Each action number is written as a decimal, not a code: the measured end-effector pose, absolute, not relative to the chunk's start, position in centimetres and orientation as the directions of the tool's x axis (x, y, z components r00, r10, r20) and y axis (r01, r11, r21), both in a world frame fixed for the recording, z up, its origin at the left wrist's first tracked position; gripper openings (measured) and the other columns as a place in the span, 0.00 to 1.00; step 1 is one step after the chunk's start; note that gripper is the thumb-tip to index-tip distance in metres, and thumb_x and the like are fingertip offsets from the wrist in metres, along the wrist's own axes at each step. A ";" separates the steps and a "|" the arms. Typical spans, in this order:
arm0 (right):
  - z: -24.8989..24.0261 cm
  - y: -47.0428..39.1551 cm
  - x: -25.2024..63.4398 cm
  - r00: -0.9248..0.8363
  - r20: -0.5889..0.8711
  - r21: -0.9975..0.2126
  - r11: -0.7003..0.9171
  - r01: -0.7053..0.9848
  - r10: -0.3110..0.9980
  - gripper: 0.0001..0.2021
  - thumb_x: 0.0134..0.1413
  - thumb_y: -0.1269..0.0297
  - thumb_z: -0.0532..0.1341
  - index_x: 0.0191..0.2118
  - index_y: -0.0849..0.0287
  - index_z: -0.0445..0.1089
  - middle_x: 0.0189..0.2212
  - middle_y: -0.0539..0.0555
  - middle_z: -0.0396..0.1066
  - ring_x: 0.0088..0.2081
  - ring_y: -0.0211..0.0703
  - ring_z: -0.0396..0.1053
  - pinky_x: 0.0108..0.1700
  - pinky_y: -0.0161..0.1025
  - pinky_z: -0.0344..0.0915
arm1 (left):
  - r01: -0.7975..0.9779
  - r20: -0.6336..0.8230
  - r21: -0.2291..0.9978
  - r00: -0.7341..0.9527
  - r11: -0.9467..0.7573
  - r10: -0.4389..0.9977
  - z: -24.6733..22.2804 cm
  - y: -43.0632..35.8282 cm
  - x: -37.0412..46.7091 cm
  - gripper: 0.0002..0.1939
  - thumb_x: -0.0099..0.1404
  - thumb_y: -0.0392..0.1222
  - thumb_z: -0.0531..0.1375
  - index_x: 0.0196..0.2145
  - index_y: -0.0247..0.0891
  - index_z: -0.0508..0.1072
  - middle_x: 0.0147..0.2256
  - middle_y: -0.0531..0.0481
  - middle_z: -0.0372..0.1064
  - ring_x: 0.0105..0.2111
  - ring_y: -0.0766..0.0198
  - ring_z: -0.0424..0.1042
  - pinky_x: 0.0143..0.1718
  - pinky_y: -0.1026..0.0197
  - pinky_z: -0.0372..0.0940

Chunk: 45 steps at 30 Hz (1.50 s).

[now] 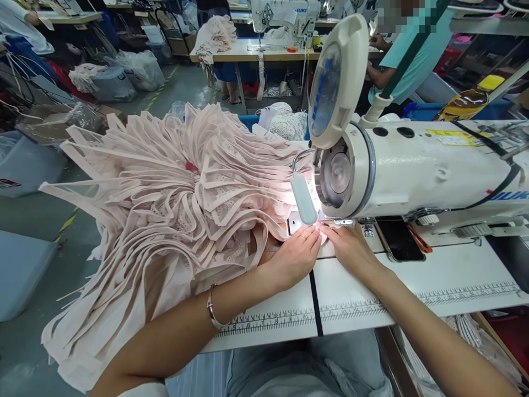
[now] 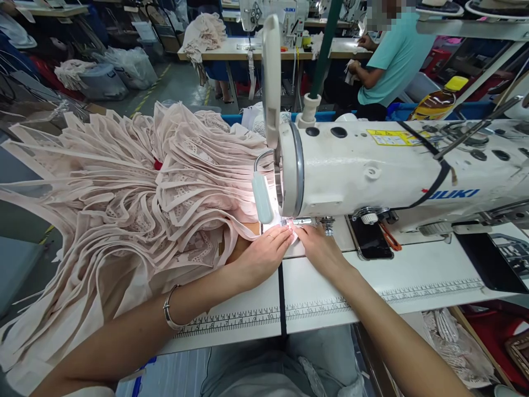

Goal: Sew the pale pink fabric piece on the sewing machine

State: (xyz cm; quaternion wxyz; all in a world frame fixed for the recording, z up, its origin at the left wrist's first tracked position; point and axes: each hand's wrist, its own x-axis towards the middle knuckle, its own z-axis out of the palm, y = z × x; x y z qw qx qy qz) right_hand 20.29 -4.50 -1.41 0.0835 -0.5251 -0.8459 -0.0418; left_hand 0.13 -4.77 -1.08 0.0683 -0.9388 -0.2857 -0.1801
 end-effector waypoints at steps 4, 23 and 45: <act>-0.9 -4.5 19.9 -0.415 0.128 0.007 0.418 0.909 0.901 0.31 0.54 0.81 0.46 0.59 0.52 0.68 0.48 0.59 0.74 0.44 0.52 0.70 0.47 0.49 0.63 | 0.578 0.389 -0.032 0.758 -0.815 0.523 -1.3 -4.6 0.1 0.15 0.70 0.27 0.50 0.54 0.24 0.65 0.52 0.34 0.70 0.56 0.54 0.68 0.60 0.50 0.60; -0.4 -4.3 19.1 -0.334 0.028 -0.070 0.335 0.939 0.942 0.27 0.61 0.74 0.44 0.60 0.53 0.66 0.43 0.60 0.74 0.42 0.51 0.69 0.47 0.48 0.62 | 0.632 0.333 0.017 0.727 -0.775 0.600 -0.7 -4.6 0.2 0.18 0.73 0.28 0.42 0.54 0.28 0.63 0.49 0.37 0.70 0.53 0.56 0.68 0.54 0.51 0.63; -1.9 -5.0 19.9 -0.400 0.324 -0.184 0.472 0.862 0.857 0.25 0.57 0.79 0.45 0.51 0.56 0.72 0.49 0.55 0.75 0.51 0.45 0.71 0.56 0.47 0.67 | 0.589 0.320 0.033 0.759 -0.807 0.567 0.5 -2.5 -2.1 0.10 0.71 0.29 0.48 0.40 0.33 0.69 0.43 0.41 0.69 0.46 0.56 0.67 0.47 0.52 0.63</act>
